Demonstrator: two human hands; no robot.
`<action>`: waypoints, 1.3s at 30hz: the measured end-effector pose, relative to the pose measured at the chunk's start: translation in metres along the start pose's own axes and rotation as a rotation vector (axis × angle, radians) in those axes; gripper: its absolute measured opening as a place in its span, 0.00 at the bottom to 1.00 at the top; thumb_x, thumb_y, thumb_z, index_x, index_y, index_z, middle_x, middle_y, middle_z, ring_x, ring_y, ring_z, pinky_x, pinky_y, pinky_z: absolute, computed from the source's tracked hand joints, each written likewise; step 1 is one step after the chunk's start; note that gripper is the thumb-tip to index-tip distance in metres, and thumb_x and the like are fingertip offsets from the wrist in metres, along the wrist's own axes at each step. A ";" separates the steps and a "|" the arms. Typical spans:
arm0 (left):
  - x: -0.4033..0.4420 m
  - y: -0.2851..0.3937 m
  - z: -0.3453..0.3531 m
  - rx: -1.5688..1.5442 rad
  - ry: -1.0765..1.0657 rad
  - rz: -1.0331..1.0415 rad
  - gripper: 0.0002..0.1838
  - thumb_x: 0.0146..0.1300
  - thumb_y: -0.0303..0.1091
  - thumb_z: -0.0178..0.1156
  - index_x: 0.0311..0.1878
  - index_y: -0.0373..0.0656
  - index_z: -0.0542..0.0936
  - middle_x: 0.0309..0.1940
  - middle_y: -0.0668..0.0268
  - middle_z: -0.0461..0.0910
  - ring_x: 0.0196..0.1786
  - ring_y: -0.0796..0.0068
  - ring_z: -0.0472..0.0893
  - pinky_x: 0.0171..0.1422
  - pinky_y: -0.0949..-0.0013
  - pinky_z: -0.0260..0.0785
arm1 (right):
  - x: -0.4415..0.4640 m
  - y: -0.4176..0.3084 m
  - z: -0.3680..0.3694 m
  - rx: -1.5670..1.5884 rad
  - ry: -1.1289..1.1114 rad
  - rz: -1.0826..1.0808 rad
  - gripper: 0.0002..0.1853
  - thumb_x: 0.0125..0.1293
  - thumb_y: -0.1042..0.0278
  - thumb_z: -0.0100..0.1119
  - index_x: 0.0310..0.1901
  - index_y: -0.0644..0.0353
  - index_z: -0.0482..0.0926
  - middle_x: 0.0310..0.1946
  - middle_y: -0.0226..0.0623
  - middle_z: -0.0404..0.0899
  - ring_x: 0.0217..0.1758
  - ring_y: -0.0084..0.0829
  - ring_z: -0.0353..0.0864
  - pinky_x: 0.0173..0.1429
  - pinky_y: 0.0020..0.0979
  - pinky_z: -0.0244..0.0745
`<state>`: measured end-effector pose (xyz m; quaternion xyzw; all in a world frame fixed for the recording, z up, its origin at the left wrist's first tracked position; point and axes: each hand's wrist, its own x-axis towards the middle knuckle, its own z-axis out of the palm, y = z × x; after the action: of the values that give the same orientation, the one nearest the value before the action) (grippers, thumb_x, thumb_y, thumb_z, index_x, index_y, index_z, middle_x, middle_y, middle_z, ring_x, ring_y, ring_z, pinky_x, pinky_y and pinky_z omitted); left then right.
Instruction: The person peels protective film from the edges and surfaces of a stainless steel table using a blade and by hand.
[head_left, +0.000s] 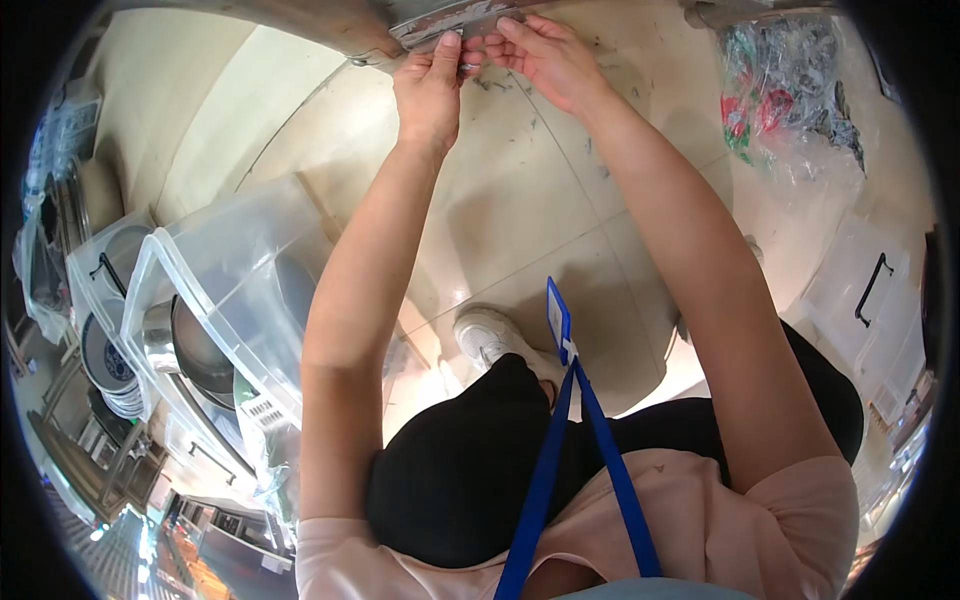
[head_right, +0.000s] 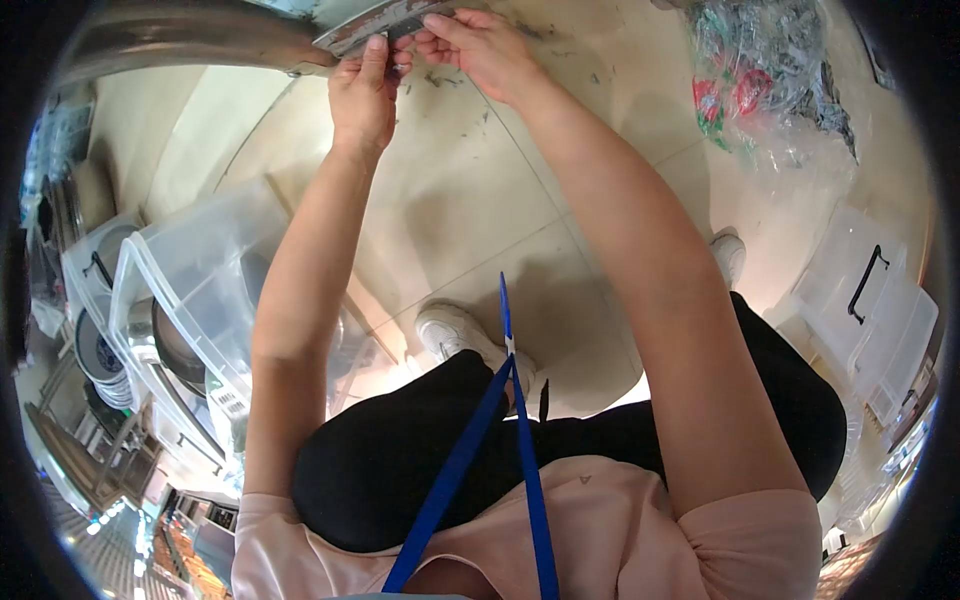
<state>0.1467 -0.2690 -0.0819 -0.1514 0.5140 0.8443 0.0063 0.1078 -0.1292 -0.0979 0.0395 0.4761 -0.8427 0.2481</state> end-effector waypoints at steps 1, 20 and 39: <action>-0.001 0.001 0.001 0.022 0.013 0.025 0.13 0.62 0.34 0.51 0.34 0.31 0.75 0.29 0.62 0.77 0.30 0.79 0.73 0.37 0.76 0.68 | 0.001 0.002 -0.002 0.011 -0.013 -0.005 0.08 0.62 0.66 0.51 0.36 0.63 0.74 0.34 0.37 0.77 0.37 0.26 0.75 0.45 0.27 0.70; -0.001 -0.004 0.012 0.059 0.131 0.114 0.12 0.61 0.33 0.52 0.28 0.33 0.75 0.23 0.62 0.77 0.24 0.78 0.73 0.31 0.75 0.68 | 0.003 0.003 0.002 0.079 -0.037 -0.042 0.08 0.58 0.68 0.56 0.30 0.65 0.75 0.26 0.35 0.76 0.28 0.24 0.74 0.35 0.25 0.71; -0.028 0.009 -0.018 0.079 -0.150 -0.046 0.10 0.62 0.34 0.51 0.35 0.37 0.75 0.28 0.65 0.77 0.27 0.81 0.72 0.29 0.81 0.59 | -0.033 -0.029 -0.016 0.309 -0.241 0.440 0.27 0.67 0.47 0.32 0.41 0.65 0.71 0.32 0.35 0.74 0.33 0.26 0.72 0.41 0.28 0.69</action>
<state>0.1764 -0.2848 -0.0739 -0.0990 0.5415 0.8319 0.0701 0.1205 -0.0910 -0.0742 0.0788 0.2892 -0.8298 0.4708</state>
